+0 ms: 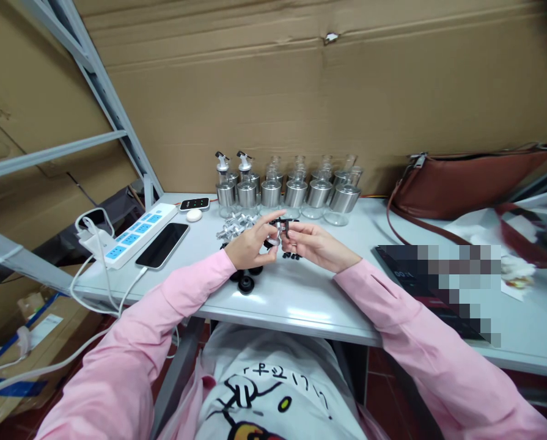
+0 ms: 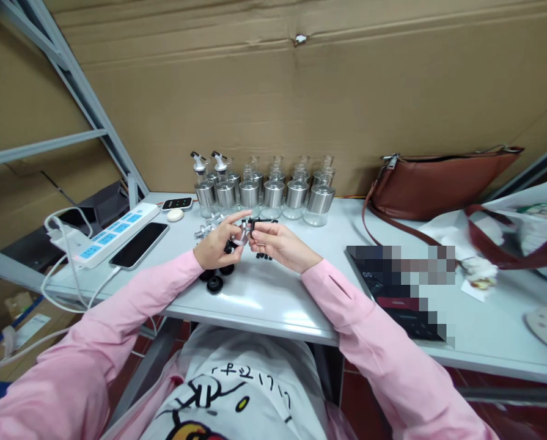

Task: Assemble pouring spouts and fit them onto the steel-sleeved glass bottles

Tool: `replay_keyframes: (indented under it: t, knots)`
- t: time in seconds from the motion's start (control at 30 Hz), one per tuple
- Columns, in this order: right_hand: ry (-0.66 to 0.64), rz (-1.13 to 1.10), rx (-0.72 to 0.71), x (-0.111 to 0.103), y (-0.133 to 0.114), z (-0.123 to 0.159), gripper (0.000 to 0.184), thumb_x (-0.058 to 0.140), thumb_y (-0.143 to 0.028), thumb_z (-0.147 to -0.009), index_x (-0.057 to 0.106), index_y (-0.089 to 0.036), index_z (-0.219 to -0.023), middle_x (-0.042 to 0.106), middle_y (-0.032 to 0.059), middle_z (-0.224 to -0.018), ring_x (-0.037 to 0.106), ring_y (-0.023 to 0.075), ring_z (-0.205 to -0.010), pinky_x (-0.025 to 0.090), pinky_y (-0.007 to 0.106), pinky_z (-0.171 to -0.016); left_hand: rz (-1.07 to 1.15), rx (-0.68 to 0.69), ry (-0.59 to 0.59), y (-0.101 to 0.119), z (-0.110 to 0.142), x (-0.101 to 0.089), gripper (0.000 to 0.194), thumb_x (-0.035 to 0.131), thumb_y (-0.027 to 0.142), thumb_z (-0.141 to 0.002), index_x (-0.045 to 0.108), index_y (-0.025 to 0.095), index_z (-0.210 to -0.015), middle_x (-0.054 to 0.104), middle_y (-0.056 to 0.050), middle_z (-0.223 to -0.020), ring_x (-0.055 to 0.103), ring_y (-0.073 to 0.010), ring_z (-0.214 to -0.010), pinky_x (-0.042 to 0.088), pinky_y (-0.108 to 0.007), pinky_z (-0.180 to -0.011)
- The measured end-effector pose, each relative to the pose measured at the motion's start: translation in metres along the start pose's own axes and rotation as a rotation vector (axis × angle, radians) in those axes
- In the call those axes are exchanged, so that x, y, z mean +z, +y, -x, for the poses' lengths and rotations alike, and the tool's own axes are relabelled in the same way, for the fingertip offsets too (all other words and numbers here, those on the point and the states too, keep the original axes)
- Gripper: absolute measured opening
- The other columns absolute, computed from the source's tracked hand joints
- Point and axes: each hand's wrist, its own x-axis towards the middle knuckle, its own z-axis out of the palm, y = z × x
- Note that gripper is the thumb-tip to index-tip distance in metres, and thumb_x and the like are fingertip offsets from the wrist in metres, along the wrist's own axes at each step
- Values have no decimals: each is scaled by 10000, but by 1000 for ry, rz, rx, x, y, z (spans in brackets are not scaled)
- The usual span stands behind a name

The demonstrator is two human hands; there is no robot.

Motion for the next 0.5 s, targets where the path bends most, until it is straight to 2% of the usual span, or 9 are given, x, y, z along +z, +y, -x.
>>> replay_keyframes:
  t: [0.07,0.17,0.4,0.5]
  knots:
    - [16,-7,-10,1,-1,0,179,729,-243,-708,684,-156,-857,604,1,-759,515,76,-656,422,243,-649,15,-9,1,2,-1,-1,182,467,108,-763,366,191,-891,414,-253,-1351,445,-268,-1274,461,-437,-914]
    - [45,-11,-18,2,-1,0,199,739,-249,-697,674,-165,-864,588,-14,-724,510,75,-638,416,240,-631,45,-27,10,5,-1,-2,161,445,105,-767,376,188,-886,428,-257,-1357,489,-250,-1239,488,-391,-862]
    - [56,-11,-28,2,-1,-1,243,759,-264,-683,558,-189,-797,577,-36,-665,526,83,-612,409,253,-627,112,-39,-4,5,1,-1,125,424,121,-767,407,181,-876,405,-243,-1390,622,-196,-1025,507,-339,-784]
    - [59,-11,-31,1,-1,-1,272,765,-258,-676,535,-189,-803,581,-38,-664,533,82,-607,404,245,-622,136,-36,3,4,1,-1,120,427,118,-764,408,184,-863,381,-236,-1410,607,-203,-1062,507,-339,-788]
